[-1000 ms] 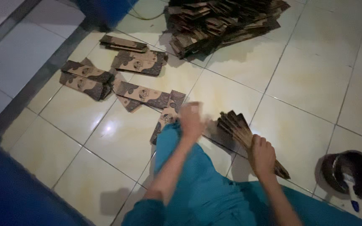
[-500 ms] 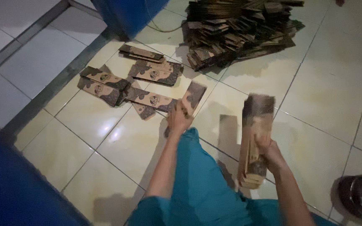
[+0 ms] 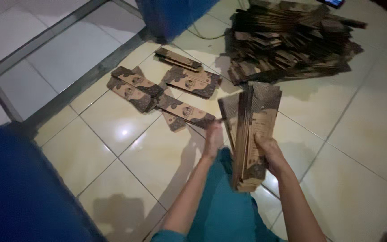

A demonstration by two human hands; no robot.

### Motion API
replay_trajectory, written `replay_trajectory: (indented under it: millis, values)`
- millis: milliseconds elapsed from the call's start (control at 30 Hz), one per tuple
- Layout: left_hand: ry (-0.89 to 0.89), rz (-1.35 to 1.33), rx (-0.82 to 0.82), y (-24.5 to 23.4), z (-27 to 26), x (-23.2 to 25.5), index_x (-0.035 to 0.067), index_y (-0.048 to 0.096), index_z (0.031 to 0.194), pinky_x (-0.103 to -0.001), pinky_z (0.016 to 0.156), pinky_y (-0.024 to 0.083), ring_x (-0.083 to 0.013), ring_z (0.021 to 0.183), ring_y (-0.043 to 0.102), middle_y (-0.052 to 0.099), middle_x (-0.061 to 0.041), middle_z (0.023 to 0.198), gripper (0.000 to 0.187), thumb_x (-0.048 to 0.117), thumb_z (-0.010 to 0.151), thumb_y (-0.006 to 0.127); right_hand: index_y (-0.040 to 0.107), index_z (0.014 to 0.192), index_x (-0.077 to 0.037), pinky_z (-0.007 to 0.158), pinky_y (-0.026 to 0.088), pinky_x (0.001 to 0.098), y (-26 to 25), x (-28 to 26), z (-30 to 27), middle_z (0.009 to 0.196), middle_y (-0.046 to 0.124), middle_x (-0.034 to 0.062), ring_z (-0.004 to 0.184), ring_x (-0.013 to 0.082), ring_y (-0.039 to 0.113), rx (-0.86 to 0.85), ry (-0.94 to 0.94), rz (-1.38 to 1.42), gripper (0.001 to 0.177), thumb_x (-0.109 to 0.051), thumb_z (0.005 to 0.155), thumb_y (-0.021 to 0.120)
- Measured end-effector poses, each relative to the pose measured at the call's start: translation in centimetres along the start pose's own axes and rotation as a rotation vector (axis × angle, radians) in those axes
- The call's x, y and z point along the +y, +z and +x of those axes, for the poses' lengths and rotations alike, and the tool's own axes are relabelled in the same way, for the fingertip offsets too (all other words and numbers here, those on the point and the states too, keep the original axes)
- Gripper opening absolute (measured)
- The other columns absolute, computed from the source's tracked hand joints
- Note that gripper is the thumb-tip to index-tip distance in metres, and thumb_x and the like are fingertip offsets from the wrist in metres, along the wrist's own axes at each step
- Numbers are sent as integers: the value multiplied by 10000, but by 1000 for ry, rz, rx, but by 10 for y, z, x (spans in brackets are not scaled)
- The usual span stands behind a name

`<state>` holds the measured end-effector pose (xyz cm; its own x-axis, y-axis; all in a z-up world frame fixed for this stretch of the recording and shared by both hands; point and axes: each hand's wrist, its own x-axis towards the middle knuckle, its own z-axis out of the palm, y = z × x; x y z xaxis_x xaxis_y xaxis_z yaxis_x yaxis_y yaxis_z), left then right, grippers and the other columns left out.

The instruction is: The person sits on the floor and assembles small, rectangular paper packs by hand. They pick up individual sheets, fold them, and stack them into neat piles. A metal bowl containing a brush and a dark liquid is visible nearby, but the person does not use it during this segment.

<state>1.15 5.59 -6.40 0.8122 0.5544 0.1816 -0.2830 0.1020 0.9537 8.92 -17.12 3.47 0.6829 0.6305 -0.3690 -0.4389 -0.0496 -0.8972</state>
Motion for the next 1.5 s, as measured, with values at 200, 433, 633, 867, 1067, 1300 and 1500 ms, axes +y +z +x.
replay_trajectory:
  millis: [200, 433, 633, 867, 1067, 1300, 1500]
  values:
    - [-419, 949, 645, -97, 65, 33, 234, 459, 1503, -608, 1127, 337, -374, 1449, 295, 387, -137, 1537, 613, 512, 969, 578, 406, 1444, -2, 879, 554, 492, 6, 8, -4, 1228, 642, 266, 1093, 390, 676, 270, -220, -1136, 617, -186, 911, 658]
    - [-643, 1271, 255, -149, 102, 14, 367, 323, 1586, -700, 1208, 102, -448, 1569, -39, 43, -77, 1729, 582, 537, 1037, 410, 234, 1611, -15, 737, 565, 490, 7, 61, 6, 1121, 647, 203, 935, 351, 678, 299, -70, -1758, 946, -180, 824, 732]
    - [-152, 1513, 206, -167, 40, -60, 284, 363, 1604, -714, 1187, -3, -474, 1535, -3, 137, -137, 1705, 629, 497, 1022, 471, 551, 1262, 33, 820, 588, 470, -10, 41, 36, 1083, 703, 250, 952, 333, 711, 247, 105, -1316, 644, -441, 874, 749]
    - [-637, 1385, 115, -99, -35, 38, 239, 497, 1488, -699, 1207, 124, -463, 1532, 190, 263, -164, 1673, 562, 493, 994, 585, 640, 1198, 42, 749, 594, 426, 60, -49, 67, 1016, 740, 249, 862, 286, 736, -42, 120, -394, 618, -495, 892, 649]
    - [-633, 1206, 315, -83, -9, 60, 262, 452, 1510, -715, 1144, 195, -535, 1471, 151, 154, -229, 1635, 629, 519, 965, 633, 658, 1098, 99, 663, 595, 450, 125, -41, 69, 886, 736, 242, 751, 310, 718, -206, 153, -280, 564, -449, 964, 636]
    - [-496, 1043, 563, -114, -33, 34, 173, 496, 1400, -667, 1134, 281, -550, 1452, 179, 150, -306, 1572, 557, 399, 932, 697, 650, 1226, 12, 758, 617, 409, 107, -40, 46, 1042, 766, 160, 883, 253, 759, -295, 303, 121, 528, -403, 904, 596]
    - [91, 507, 965, -139, -56, 45, 89, 525, 1282, -509, 1081, 480, -390, 1378, 417, 354, -252, 1475, 444, 67, 866, 679, 600, 1286, 47, 737, 615, 414, 95, -33, 41, 1078, 724, 211, 878, 279, 742, -429, 175, 315, 516, -353, 960, 624]
